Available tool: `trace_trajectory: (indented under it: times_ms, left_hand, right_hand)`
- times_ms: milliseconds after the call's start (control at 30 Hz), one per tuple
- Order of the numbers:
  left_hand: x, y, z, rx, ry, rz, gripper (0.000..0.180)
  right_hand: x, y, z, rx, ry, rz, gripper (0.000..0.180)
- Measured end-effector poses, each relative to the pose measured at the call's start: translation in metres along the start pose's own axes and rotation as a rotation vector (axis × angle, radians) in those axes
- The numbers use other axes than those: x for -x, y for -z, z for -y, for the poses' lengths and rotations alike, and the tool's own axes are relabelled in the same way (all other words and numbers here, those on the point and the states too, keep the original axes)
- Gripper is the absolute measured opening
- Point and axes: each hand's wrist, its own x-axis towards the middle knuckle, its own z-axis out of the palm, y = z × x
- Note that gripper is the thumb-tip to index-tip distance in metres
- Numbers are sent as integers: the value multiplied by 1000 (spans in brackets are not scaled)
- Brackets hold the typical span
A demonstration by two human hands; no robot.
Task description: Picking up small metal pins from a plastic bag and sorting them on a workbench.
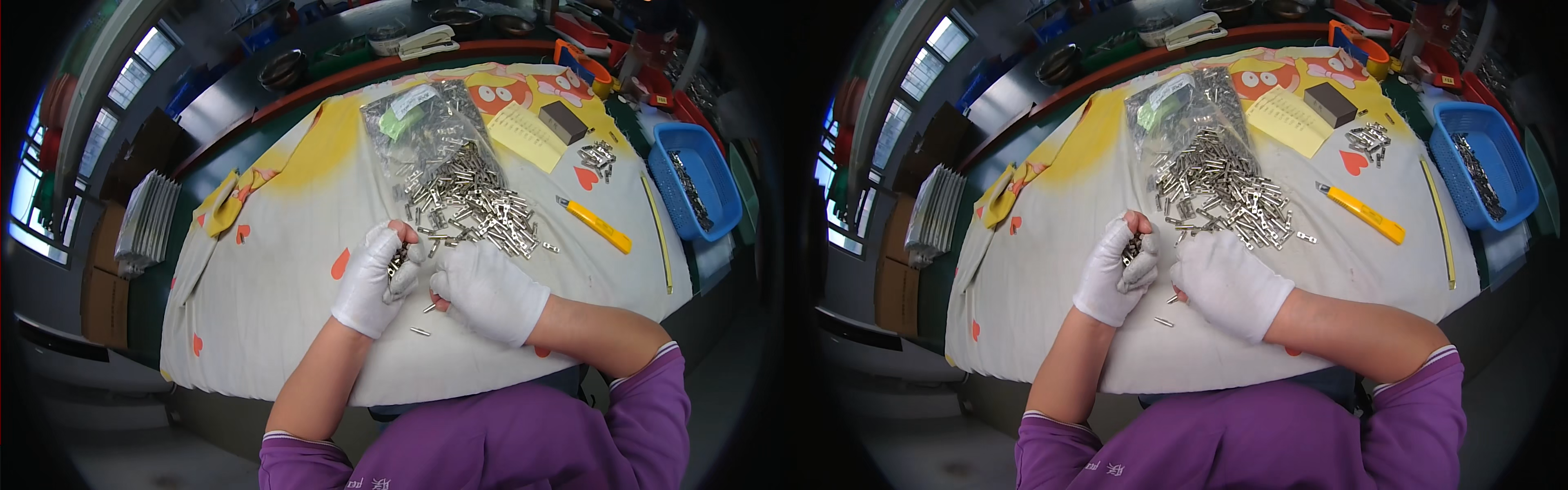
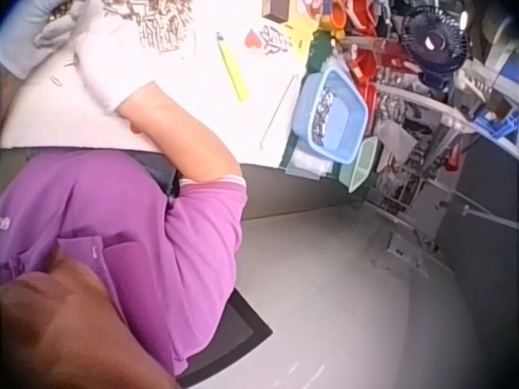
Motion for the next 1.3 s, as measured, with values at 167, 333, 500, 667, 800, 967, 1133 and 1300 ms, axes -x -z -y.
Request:
trace_trajectory:
  times_ms: [167,333,500,667,800,967,1133,1300]
  left_hand:
    - [1,-7,2,-188,-49,-69,21]
    - [4,-13,3,-313,9,-86,19]
    - [6,-22,3,-428,114,-116,13]
    - [7,-21,2,-434,108,-136,15]
    - [7,-24,3,-334,131,-127,14]
    - [7,-15,4,-248,148,-78,13]
    - [6,-12,7,-228,159,-7,15]
    - [7,-17,5,-281,121,33,16]
  right_hand:
    - [2,13,-6,-20,-158,-119,6]
    - [3,24,-13,-87,-188,-282,7]
    - [3,26,-15,-117,-181,-258,8]
    - [4,26,-12,-264,-279,-235,8]
    - [7,21,-16,-271,-227,-291,10]
    - [5,18,-17,-307,-82,-396,14]
    - [6,20,-18,-287,-74,-394,14]
    - [6,21,-19,-291,-115,-389,12]
